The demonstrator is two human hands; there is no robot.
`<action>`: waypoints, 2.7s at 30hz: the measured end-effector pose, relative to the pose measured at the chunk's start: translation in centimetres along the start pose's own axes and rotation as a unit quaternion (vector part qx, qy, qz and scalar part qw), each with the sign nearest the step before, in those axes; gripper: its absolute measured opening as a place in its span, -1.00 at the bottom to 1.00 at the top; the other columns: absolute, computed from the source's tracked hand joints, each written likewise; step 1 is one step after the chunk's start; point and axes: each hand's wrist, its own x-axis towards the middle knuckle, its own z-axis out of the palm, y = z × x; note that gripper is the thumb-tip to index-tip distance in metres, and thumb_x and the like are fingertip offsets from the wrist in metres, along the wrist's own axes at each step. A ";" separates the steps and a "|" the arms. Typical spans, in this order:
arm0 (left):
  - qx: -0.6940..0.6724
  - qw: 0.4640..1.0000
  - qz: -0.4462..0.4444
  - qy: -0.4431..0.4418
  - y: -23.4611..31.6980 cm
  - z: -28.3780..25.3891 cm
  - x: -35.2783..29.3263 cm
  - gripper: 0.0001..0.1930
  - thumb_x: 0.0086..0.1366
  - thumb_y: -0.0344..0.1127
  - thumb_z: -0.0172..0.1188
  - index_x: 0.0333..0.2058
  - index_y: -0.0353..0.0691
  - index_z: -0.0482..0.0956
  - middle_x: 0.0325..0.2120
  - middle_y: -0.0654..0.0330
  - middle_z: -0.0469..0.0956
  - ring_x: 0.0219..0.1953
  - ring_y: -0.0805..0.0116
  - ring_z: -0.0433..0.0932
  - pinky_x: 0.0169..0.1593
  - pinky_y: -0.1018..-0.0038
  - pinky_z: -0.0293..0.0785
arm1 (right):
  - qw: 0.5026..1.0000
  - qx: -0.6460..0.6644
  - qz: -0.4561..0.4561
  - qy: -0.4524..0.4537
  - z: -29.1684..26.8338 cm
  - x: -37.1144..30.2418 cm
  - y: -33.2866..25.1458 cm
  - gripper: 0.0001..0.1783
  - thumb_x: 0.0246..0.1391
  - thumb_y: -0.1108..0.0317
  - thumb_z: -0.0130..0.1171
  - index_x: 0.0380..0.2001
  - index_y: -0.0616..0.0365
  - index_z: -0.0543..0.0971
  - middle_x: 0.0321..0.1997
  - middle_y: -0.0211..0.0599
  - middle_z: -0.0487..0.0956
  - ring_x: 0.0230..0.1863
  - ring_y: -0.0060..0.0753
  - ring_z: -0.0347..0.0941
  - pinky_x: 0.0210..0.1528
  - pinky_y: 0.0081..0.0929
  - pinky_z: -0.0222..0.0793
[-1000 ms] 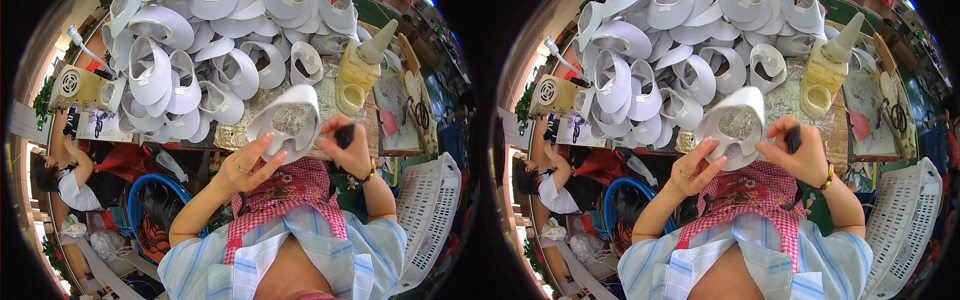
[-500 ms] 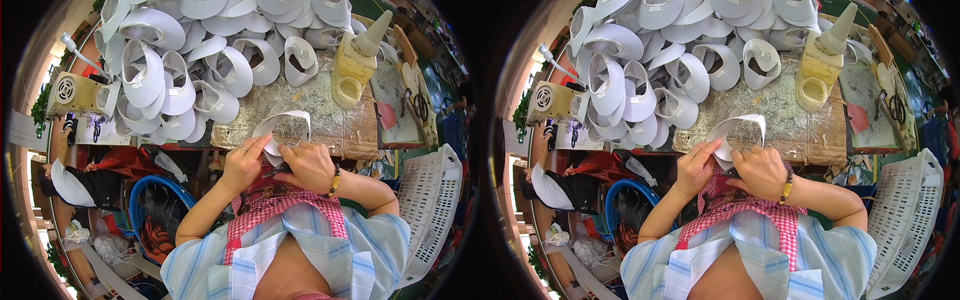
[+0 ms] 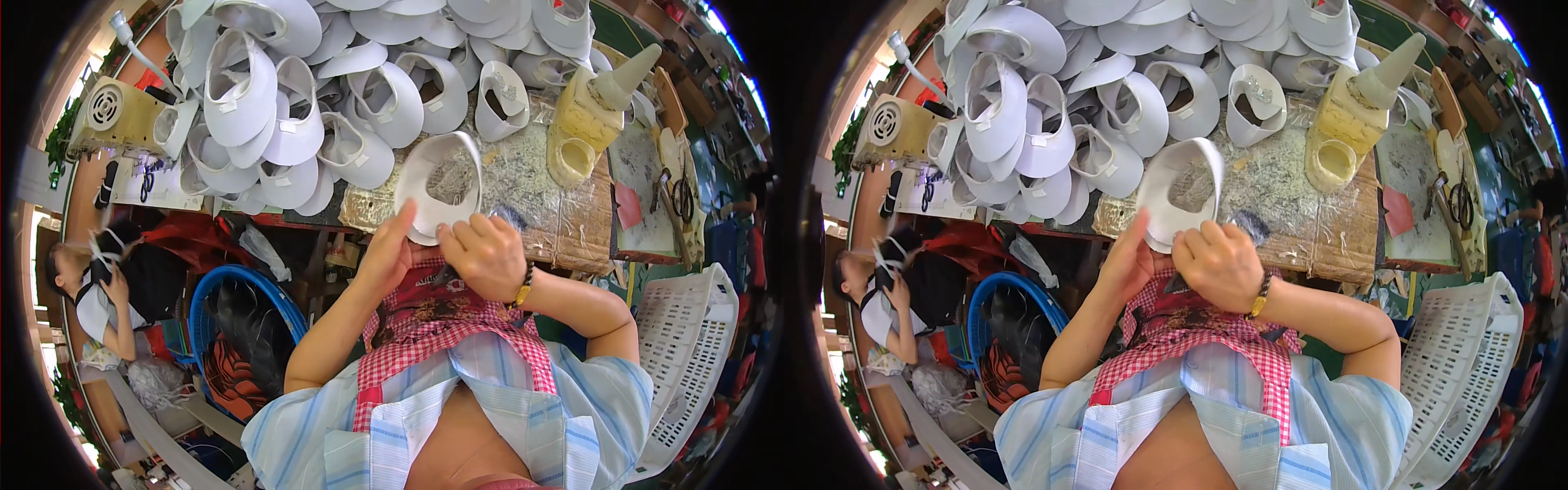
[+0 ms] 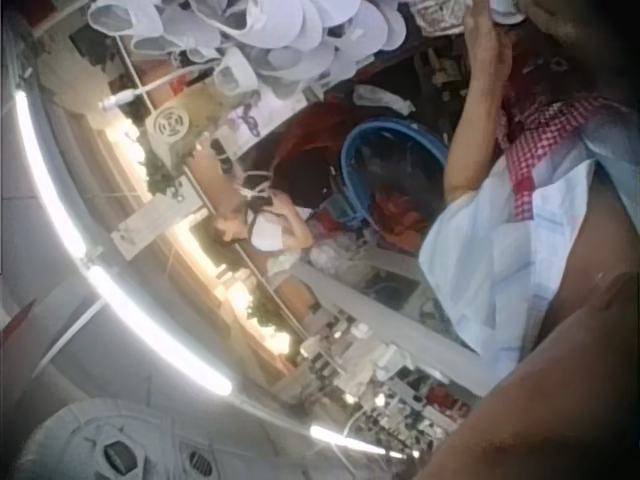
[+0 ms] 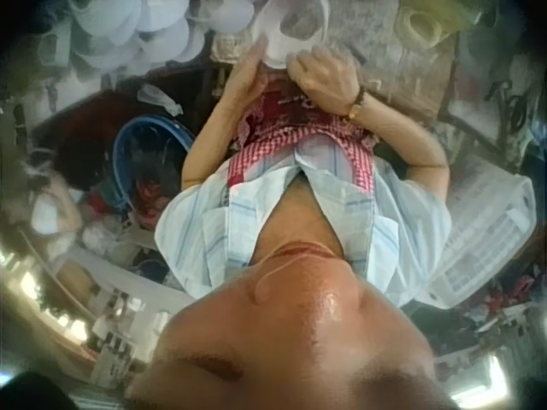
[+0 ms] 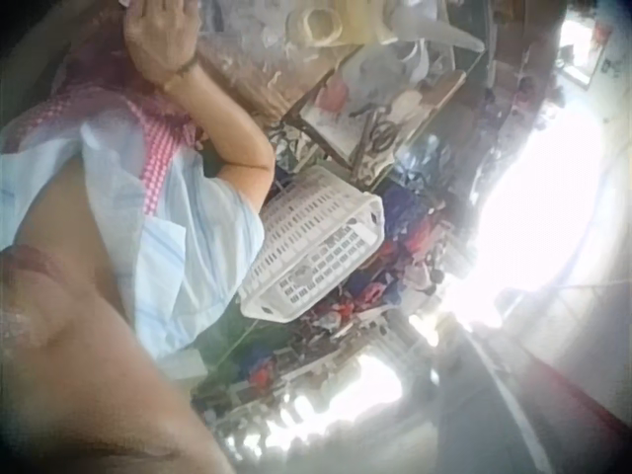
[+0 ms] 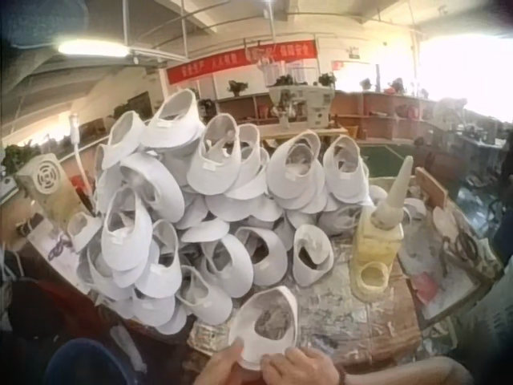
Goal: The person applies glue to shoe upper components using a brush and shapes and attaches the shoe parts together by hand on the workbench.
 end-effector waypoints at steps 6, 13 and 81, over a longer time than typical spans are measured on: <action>0.129 0.984 0.122 0.028 -0.9 -2.2 1.4 -0.71 0.34 -0.34 0.02 -0.01 -0.33 0.39 -0.15 0.12 0.54 -0.18 0.39 0.58 -0.16 0.49 0.58 | 0.915 0.303 0.263 0.047 -6.9 -0.5 6.3 -0.75 -0.15 0.57 0.14 -0.30 0.14 0.51 -0.45 -0.39 0.46 -0.42 -0.47 0.42 -0.33 -0.56 0.36; 0.161 0.986 -0.045 0.012 1.1 -3.4 1.5 -0.70 0.35 -0.29 0.03 -0.03 -0.32 0.42 -0.16 0.11 0.56 -0.18 0.33 0.59 -0.14 0.40 0.60 | 0.805 0.188 0.554 0.101 -7.8 -5.8 18.2 -0.67 0.08 0.17 0.22 -0.39 0.28 0.64 -0.55 -0.45 0.58 -0.52 -0.76 0.41 -0.50 -0.72 0.29; 0.721 0.649 0.177 -0.165 9.5 7.8 4.2 -0.53 0.07 -0.34 -0.05 -0.01 -0.35 0.41 -0.44 -0.17 0.52 -0.38 -0.09 0.52 -0.26 0.21 0.41 | 0.980 0.193 0.035 0.027 0.7 -0.9 9.4 -0.81 -0.10 0.33 0.26 -0.39 0.19 0.57 -0.36 -0.19 0.58 -0.36 -0.16 0.46 -0.34 -0.35 0.40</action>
